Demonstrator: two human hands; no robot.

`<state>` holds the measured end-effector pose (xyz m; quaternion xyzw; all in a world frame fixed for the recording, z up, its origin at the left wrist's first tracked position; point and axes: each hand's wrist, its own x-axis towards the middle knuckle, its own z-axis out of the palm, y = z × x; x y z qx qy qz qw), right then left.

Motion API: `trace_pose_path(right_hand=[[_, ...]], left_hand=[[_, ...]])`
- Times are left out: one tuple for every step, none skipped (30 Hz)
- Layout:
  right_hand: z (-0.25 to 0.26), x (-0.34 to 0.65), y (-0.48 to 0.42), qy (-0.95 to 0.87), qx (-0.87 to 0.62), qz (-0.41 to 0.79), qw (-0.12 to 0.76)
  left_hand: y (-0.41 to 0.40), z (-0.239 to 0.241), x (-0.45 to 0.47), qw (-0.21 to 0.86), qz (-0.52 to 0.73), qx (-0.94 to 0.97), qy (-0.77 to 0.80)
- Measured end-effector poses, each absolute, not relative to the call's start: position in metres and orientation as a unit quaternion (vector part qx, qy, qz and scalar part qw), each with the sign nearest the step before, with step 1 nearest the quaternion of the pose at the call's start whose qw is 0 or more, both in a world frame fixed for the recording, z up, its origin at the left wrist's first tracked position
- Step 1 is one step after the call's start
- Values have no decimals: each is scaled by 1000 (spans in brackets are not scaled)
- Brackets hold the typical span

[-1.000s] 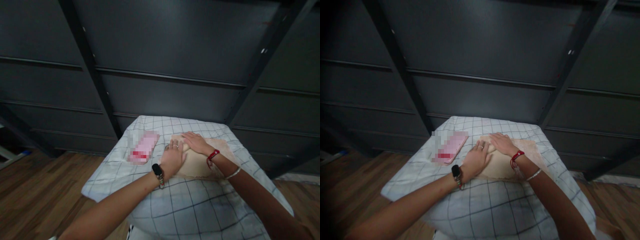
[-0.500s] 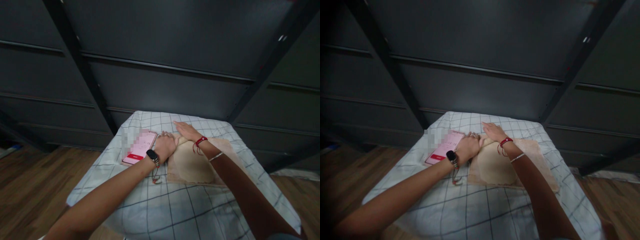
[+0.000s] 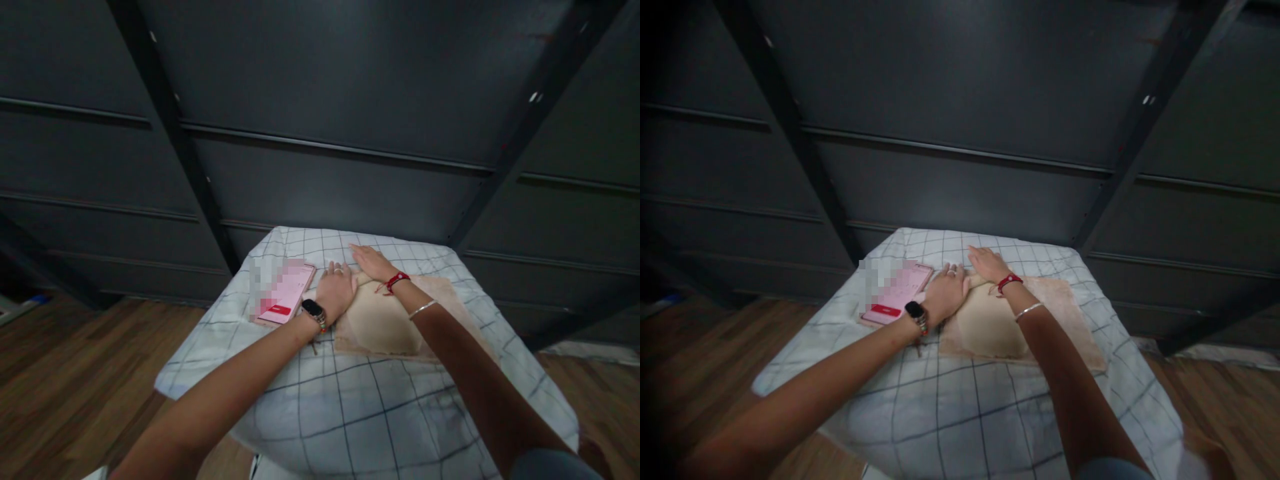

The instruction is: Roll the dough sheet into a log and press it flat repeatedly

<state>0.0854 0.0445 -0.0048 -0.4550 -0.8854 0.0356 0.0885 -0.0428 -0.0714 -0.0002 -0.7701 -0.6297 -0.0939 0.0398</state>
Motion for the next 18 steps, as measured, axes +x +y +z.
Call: trace_pose_path(right_hand=[[-5,93,34,-886,-456,30,80],[-4,100,22,-887,-456,24,70],[-4,109,11,-887,-457,20,61],[-4,117,0,-888,-457,19,52],[-4,125,-10,-889,-456,19,45],[-4,132,-18,-891,-452,21,40],[-4,139,-24,-893,-447,22,37],[-5,144,-29,-895,-443,23,34],[-5,146,-31,-896,-441,22,34],[-5,147,-31,-896,-442,21,33],[-5,146,-28,-895,-445,21,32],[-6,143,-25,-892,-451,21,30],[-5,138,-19,-888,-458,20,28],[-5,132,-13,-886,-463,18,28],[-5,126,-5,-884,-467,15,29],[-4,118,3,-883,-469,12,31],[-3,111,11,-881,-471,11,34],[-2,104,19,-880,-474,13,37]], left_hand=[[-81,-3,-37,59,-99,-771,-626],[-90,-6,-32,76,-103,-775,-619],[-100,-10,-27,88,-103,-784,-606],[-110,-12,-23,94,-100,-796,-590],[-118,-15,-20,96,-97,-809,-572],[-125,-16,-17,96,-96,-822,-553],[-130,-17,-15,94,-95,-832,-538],[-133,-17,-14,92,-95,-839,-528],[-133,-16,-14,91,-97,-842,-523],[-131,-15,-15,91,-100,-840,-525],[-127,-14,-17,90,-104,-835,-532],[-121,-12,-19,89,-106,-829,-542],[-114,-10,-21,87,-108,-821,-554],[-106,-8,-24,86,-111,-812,-566],[-97,-6,-28,85,-114,-804,-578],[-88,-5,-31,83,-116,-797,-587],[-80,-3,-34,82,-117,-790,-595],[-72,-1,-37,81,-117,-784,-604]])
